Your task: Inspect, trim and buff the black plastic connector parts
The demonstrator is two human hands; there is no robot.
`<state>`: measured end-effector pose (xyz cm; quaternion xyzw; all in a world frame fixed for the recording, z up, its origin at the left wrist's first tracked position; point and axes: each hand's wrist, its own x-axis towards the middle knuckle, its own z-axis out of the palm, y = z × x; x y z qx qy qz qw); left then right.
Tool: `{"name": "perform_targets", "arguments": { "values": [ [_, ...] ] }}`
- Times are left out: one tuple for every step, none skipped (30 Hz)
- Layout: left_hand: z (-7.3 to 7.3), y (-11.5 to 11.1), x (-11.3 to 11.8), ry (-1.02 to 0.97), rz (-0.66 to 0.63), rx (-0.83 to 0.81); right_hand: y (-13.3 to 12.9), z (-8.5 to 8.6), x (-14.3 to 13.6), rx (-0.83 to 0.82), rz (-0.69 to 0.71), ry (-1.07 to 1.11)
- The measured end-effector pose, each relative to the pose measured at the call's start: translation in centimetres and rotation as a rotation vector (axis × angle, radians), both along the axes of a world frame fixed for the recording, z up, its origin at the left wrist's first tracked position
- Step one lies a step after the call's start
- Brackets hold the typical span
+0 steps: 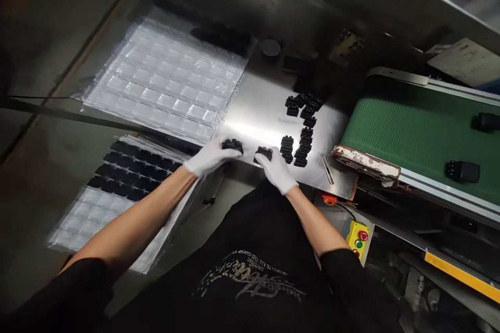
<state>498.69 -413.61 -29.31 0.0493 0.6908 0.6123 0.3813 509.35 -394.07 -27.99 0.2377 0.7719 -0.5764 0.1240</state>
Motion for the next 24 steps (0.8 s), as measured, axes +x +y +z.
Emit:
{"name": "perform_targets", "arguments": {
  "values": [
    [-2.7, 0.4, -2.0, 0.165, 0.013, -0.125, -0.4, -2.1, -1.7, 0.179, 0.059, 0.005],
    [-5.2, 0.7, -3.9, 0.264, -0.002, -0.233, -0.8, -4.1, -3.5, 0.263, 0.089, 0.024],
    [-7.4, 1.0, -5.5, 0.314, -0.002, -0.286, -1.3, -5.9, -5.3, 0.325, 0.129, 0.038],
    [-9.3, 1.1, -6.9, 0.351, -0.021, -0.324, -1.7, -7.4, -6.8, 0.369, 0.166, 0.051],
    [-10.7, 1.1, -8.0, 0.368, -0.042, -0.342, -2.1, -8.7, -8.2, 0.399, 0.199, 0.056],
    [-11.8, 1.0, -8.9, 0.382, -0.067, -0.349, -2.4, -9.8, -9.2, 0.433, 0.235, 0.050],
    [-12.6, 0.7, -9.5, 0.402, -0.099, -0.357, -2.5, -10.7, -9.9, 0.461, 0.265, 0.039],
    [-13.2, 0.4, -9.9, 0.422, -0.133, -0.365, -2.6, -11.4, -10.3, 0.491, 0.294, 0.020],
    [-13.6, 0.0, -10.3, 0.438, -0.169, -0.373, -2.5, -11.9, -10.4, 0.527, 0.325, -0.002],
    [-14.0, -0.3, -10.7, 0.446, -0.206, -0.379, -2.3, -12.2, -10.3, 0.567, 0.355, -0.022],
    [-14.2, -0.6, -11.1, 0.450, -0.241, -0.384, -2.1, -12.4, -10.2, 0.604, 0.381, -0.038],
    [-14.4, -0.8, -11.5, 0.449, -0.277, -0.388, -1.8, -12.4, -10.1, 0.637, 0.404, -0.052],
    [-14.5, -0.9, -12.0, 0.447, -0.311, -0.391, -1.7, -12.4, -10.1, 0.665, 0.424, -0.064],
    [-14.5, -1.0, -12.5, 0.446, -0.343, -0.395, -1.6, -12.2, -10.1, 0.682, 0.436, -0.073],
    [-14.4, -1.1, -12.9, 0.449, -0.371, -0.399, -1.6, -11.9, -10.2, 0.688, 0.436, -0.078],
    [-14.0, -1.2, -13.2, 0.452, -0.396, -0.405, -1.8, -11.5, -10.4, 0.698, 0.434, -0.083],
    [-13.6, -1.4, -13.3, 0.478, -0.408, -0.416, -2.0, -11.0, -10.4, 0.710, 0.427, -0.086],
    [-12.9, -1.6, -13.0, 0.527, -0.399, -0.431, -2.1, -10.5, -10.2, 0.721, 0.414, -0.085],
    [-12.1, -1.8, -12.2, 0.591, -0.376, -0.447, -2.2, -9.9, -9.7, 0.731, 0.401, -0.077],
    [-11.3, -1.9, -11.1, 0.656, -0.345, -0.460, -2.1, -9.3, -8.7, 0.742, 0.385, -0.054],
    [-10.4, -1.8, -9.4, 0.727, -0.289, -0.474, -1.8, -8.7, -7.4, 0.754, 0.362, -0.012],
    [-9.5, -1.4, -7.4, 0.800, -0.235, -0.483, -1.2, -8.2, -5.6, 0.769, 0.330, 0.042],
    [-8.7, -0.5, -5.0, 0.852, -0.201, -0.479, -0.3, -7.8, -3.5, 0.792, 0.286, 0.102],
    [-8.1, 0.7, -2.5, 0.936, -0.124, -0.484, 0.7, -7.5, -1.3, 0.824, 0.227, 0.156]
  ]
}}
